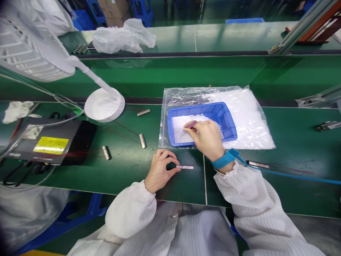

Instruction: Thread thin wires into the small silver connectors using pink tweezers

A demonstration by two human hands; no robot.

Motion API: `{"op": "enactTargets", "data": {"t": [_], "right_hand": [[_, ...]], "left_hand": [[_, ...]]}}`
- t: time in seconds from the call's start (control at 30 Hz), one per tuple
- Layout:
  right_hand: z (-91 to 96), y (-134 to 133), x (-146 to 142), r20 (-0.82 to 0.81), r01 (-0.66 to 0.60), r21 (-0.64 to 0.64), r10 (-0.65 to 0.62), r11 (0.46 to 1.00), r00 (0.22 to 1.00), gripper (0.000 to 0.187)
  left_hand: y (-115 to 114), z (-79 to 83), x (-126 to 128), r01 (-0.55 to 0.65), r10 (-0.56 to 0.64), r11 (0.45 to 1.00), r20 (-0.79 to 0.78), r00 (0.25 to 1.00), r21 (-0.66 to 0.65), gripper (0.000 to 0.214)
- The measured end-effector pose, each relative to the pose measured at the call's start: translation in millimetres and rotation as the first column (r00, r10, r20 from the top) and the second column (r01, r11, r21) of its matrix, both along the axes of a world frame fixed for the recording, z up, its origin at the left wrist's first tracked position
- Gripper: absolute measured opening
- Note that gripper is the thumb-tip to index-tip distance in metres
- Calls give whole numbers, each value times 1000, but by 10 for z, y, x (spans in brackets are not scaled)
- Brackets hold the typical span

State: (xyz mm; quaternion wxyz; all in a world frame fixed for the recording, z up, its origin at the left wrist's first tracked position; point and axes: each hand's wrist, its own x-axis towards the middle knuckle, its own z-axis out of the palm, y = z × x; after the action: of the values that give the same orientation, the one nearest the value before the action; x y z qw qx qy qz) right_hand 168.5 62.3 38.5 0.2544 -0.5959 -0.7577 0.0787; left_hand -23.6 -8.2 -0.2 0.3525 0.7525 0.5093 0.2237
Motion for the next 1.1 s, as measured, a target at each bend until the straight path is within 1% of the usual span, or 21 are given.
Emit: {"op": "enactTargets", "data": {"t": [0.23, 0.53, 1.1], "right_hand": [[-22, 28, -8, 2, -23, -37, 23, 999, 1000, 22], [-44, 66, -10, 54, -39, -66, 43, 997, 998, 23], [-34, 41, -8, 42, -21, -48, 23, 999, 999, 23]], "left_hand": [[3, -2, -2, 4, -4, 1000, -4, 1000, -8, 17], [-2, 5, -4, 6, -6, 1000, -3, 1000, -7, 17], [-3, 3, -2, 5, -5, 1000, -7, 1000, -4, 18]]}}
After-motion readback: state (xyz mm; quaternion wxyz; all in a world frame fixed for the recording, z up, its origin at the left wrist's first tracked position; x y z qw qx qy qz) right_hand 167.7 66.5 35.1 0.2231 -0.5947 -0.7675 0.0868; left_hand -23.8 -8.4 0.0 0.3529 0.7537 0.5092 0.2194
